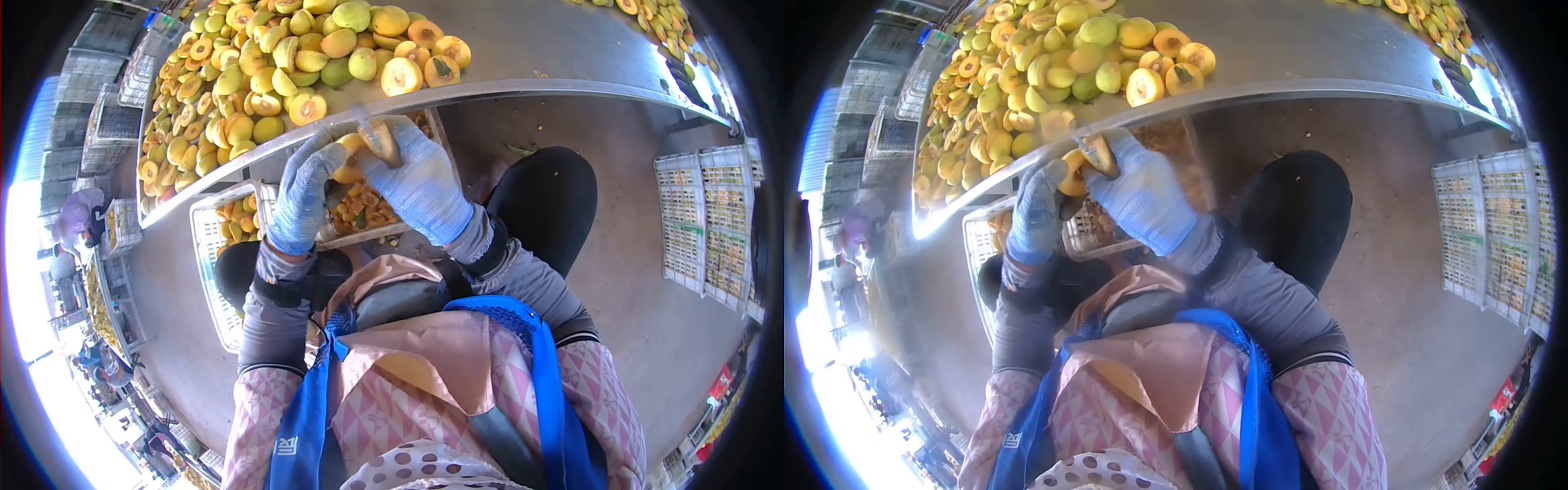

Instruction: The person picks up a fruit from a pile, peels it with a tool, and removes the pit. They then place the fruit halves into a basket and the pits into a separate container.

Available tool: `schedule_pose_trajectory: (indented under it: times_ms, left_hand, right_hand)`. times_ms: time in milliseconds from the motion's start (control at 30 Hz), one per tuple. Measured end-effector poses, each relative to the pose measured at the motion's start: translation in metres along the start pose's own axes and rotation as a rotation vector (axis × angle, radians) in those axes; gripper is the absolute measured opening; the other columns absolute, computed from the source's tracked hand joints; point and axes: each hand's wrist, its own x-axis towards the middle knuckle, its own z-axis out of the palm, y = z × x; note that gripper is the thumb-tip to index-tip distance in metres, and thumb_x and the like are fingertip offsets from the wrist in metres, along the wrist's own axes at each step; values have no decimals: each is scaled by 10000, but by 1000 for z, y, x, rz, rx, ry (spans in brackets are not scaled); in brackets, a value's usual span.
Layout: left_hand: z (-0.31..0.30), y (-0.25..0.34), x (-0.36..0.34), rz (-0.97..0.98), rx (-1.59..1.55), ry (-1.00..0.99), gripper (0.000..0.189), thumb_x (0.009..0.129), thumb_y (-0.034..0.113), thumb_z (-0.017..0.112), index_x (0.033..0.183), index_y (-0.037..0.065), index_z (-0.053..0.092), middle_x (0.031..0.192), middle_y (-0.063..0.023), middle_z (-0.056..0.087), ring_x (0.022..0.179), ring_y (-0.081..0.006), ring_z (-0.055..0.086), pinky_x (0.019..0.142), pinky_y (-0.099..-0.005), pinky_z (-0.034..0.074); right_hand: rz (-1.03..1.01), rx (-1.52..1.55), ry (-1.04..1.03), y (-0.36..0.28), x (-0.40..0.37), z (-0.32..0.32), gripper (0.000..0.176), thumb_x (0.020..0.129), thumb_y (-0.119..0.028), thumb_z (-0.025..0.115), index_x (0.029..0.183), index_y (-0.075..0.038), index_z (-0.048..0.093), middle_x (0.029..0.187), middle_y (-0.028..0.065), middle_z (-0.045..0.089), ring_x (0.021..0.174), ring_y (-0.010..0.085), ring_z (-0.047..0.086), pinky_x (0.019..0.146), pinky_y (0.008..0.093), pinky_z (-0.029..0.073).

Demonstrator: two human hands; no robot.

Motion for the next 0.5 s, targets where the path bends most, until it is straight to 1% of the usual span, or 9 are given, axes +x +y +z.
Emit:
schedule_pose_trajectory:
  times_ms: [67, 100, 133, 167, 233, 300, 333, 467, 500]
  left_hand:
    - [1, -11, 0, 202, 212, 45, 425, 947, 294, 566, 1251, -2, 548, 1036, -78, 633, 867, -138, 618, 751, -253, 505]
    - [2, -16, 0, 299, 319, 84, 465, 972, 366, 531, 1268, 7, 534, 1056, -78, 623, 870, -147, 615, 743, -257, 503]
    - [-6, -39, 5, 671, 693, 143, 455, 986, 401, 485, 1249, 36, 551, 1023, -51, 620, 810, -122, 600, 676, -229, 489]
    - [-3, -39, 3, 532, 507, 94, 462, 986, 404, 484, 1260, 36, 539, 1054, -63, 618, 871, -140, 604, 725, -252, 498]
    - [3, -39, -3, 261, 106, 74, 478, 988, 410, 484, 1282, 35, 516, 1117, -86, 614, 992, -177, 611, 821, -296, 518]
    - [7, -31, -6, 309, -182, 49, 477, 999, 383, 487, 1297, 11, 507, 1205, -132, 585, 1069, -197, 593, 923, -353, 496]
    - [5, -19, -5, 320, -172, -19, 431, 1006, 383, 472, 1249, 31, 530, 1165, -107, 608, 1030, -185, 614, 923, -344, 506]
    - [1, -27, 3, 175, -397, 158, 403, 1012, 393, 452, 1169, 40, 564, 1060, -94, 635, 968, -170, 626, 858, -308, 523]
    - [3, -27, 3, 231, -361, 134, 401, 1015, 389, 445, 1167, 38, 564, 1056, -95, 635, 964, -171, 626, 852, -306, 523]
  right_hand:
    - [88, -22, -35, 2, -5, 4, 354, 837, -143, 703, 1148, -26, 580, 925, 190, 654, 881, 360, 657, 734, 364, 536]
    - [92, -28, -53, 3, -7, 5, 345, 837, -150, 702, 1136, -29, 579, 911, 186, 655, 850, 362, 660, 711, 372, 537]
    - [96, -35, -70, 4, -7, 6, 337, 838, -157, 701, 1125, -32, 577, 897, 183, 657, 818, 365, 663, 689, 379, 538]
    - [102, -41, -87, 5, -8, 7, 329, 839, -164, 700, 1114, -35, 576, 883, 179, 658, 787, 367, 666, 666, 386, 540]
    - [-47, -241, -194, -1, -20, 9, 316, 845, -188, 698, 1095, -43, 571, 861, 174, 658, 730, 373, 662, 619, 408, 534]
    - [-112, -300, -256, -8, -30, 11, 308, 851, -210, 695, 1079, -49, 564, 824, 173, 655, 687, 377, 657, 583, 425, 527]
    - [-101, -262, -272, -10, -35, 10, 306, 855, -219, 694, 1072, -50, 559, 798, 174, 652, 673, 378, 654, 571, 431, 522]
    - [-2, -297, -198, -9, -35, 14, 306, 867, -232, 683, 1044, -34, 531, 680, 196, 622, 632, 388, 640, 540, 450, 501]
    - [28, -328, -166, -7, -35, 13, 307, 871, -233, 681, 1036, -28, 522, 649, 203, 613, 624, 391, 637, 533, 454, 496]
